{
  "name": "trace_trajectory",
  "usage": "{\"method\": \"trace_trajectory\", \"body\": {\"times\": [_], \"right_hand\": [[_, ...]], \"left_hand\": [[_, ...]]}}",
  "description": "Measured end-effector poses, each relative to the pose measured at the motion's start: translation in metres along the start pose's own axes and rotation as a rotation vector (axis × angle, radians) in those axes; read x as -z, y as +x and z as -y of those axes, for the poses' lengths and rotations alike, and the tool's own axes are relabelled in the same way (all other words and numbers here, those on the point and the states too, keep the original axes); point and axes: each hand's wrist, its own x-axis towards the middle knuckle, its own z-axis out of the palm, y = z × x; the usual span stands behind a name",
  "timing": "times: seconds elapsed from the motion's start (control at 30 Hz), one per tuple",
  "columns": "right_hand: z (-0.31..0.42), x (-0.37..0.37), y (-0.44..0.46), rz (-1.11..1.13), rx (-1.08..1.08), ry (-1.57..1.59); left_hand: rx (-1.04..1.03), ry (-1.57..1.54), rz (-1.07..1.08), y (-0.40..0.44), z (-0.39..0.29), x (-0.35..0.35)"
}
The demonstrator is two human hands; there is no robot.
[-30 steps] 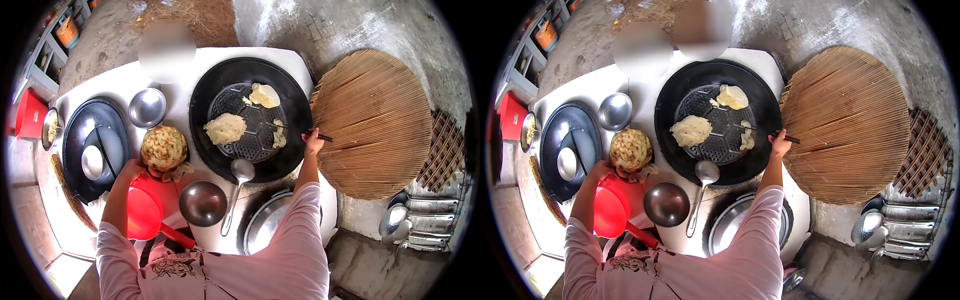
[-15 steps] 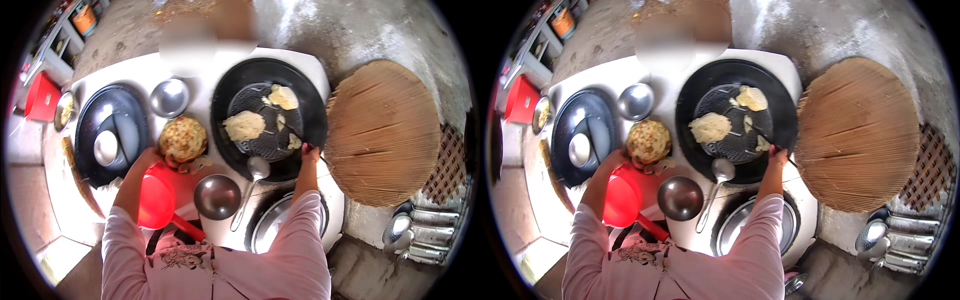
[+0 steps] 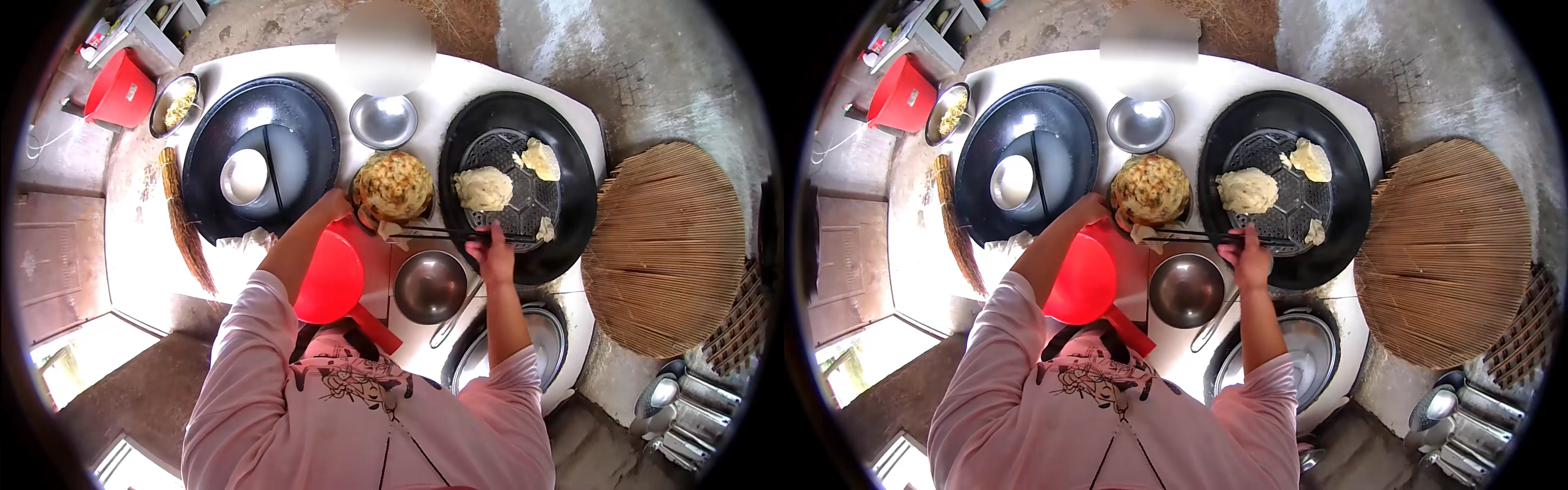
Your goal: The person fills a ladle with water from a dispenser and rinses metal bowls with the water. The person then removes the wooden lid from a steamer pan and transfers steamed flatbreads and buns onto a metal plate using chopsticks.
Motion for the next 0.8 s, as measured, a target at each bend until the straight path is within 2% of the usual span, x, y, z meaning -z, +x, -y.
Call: {"method": "trace_trajectory", "body": {"times": [0.13,0.27,0.37,0.43,0.63,0.73,0.8], "right_hand": [[-0.001,-0.046,-0.031,-0.008,0.181,-0.115],[-0.025,-0.066,-0.052,0.119,0.492,-0.179],[-0.029,-0.067,-0.073,0.232,0.574,-0.336],[-0.029,-0.061,-0.082,0.265,0.745,-0.569],[-0.030,-0.053,-0.097,0.192,0.762,-0.462],[-0.034,-0.037,-0.089,0.184,0.723,-0.346],[-0.012,-0.027,-0.095,0.052,0.589,-0.062]], "left_hand": [[-0.035,-0.079,0.030,0.004,0.007,-0.002],[-0.066,-0.048,0.021,0.006,0.008,-0.003],[-0.065,-0.031,-0.002,0.006,0.010,-0.004],[-0.073,-0.033,-0.018,0.008,0.011,-0.006],[-0.060,-0.003,0.001,0.018,0.019,-0.011],[-0.164,0.038,-0.070,0.011,0.015,-0.006],[-0.301,0.077,-0.057,0.002,0.011,-0.001]]}}
